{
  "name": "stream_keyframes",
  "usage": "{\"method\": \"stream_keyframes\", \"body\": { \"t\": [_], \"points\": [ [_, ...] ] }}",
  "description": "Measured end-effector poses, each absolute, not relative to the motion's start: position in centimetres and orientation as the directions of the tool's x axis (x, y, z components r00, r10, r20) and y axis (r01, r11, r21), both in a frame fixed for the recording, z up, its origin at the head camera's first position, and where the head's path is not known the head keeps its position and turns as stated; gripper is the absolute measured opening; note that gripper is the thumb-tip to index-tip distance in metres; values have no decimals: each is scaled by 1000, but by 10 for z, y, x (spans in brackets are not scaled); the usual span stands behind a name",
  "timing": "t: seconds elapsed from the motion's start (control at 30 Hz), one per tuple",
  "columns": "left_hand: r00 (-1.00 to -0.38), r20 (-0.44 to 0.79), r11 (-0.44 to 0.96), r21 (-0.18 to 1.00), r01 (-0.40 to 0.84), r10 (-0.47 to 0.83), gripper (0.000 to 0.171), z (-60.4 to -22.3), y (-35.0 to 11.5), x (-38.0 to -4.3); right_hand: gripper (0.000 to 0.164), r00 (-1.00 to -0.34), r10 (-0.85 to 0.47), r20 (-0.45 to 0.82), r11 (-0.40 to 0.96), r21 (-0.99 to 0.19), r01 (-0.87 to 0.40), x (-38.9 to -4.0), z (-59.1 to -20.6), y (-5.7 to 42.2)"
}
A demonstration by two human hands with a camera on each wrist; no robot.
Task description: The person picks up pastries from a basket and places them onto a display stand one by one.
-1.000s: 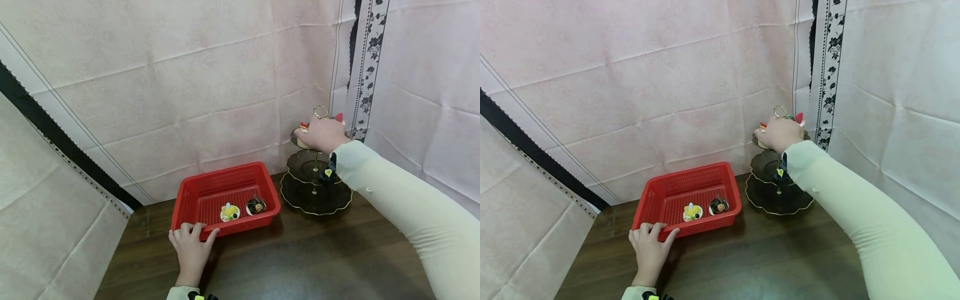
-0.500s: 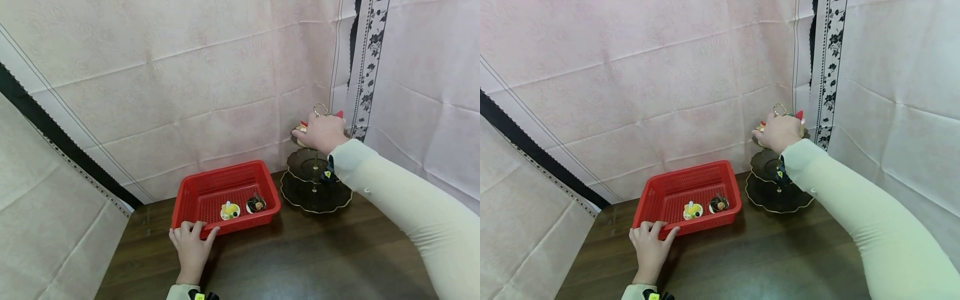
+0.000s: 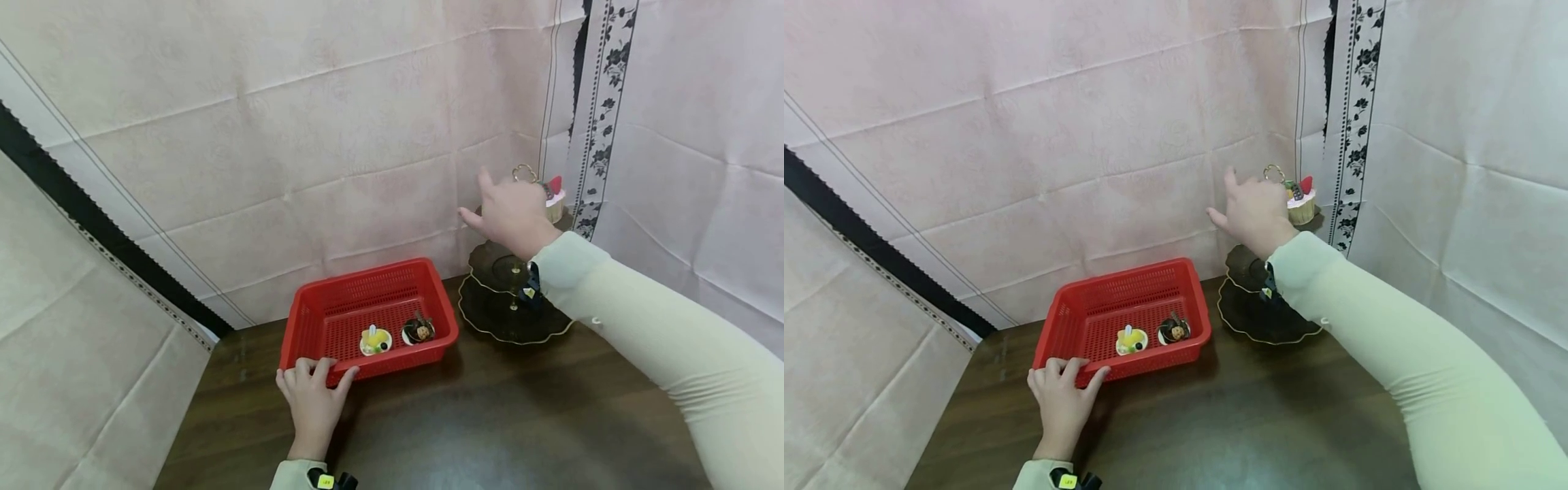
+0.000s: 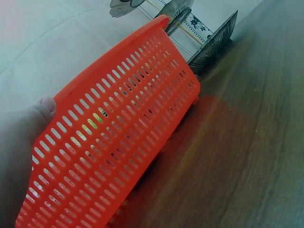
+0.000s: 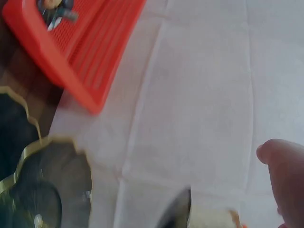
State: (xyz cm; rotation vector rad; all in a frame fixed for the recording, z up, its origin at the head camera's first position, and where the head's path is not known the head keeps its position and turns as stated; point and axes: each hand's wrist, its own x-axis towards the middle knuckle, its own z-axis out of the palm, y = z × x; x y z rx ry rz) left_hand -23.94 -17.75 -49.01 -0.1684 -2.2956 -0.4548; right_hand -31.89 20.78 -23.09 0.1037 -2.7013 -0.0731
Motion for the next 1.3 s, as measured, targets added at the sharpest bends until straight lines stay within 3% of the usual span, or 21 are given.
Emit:
{"method": "stream_keyframes", "body": {
  "t": [0.23, 0.5, 1.03, 1.3],
  "points": [
    [-701, 713, 922, 282, 265, -16, 44, -489, -178, -241, 82, -897, -151, 415, 989, 74, -132, -328, -250, 179],
    [-684, 729, 925, 267, 269, -11, 44, -487, -180, -241, 71, -896, -202, 396, 975, -7, -223, -340, -283, 143],
    [-703, 711, 926, 276, 256, -18, 44, -488, -178, -240, 94, -937, -225, 266, 915, -272, -297, -351, -360, 79],
    [-704, 710, 925, 277, 259, -16, 44, -488, -178, -240, 105, -944, -314, 98, 858, -396, -326, -353, -394, 58]
  ]
}}
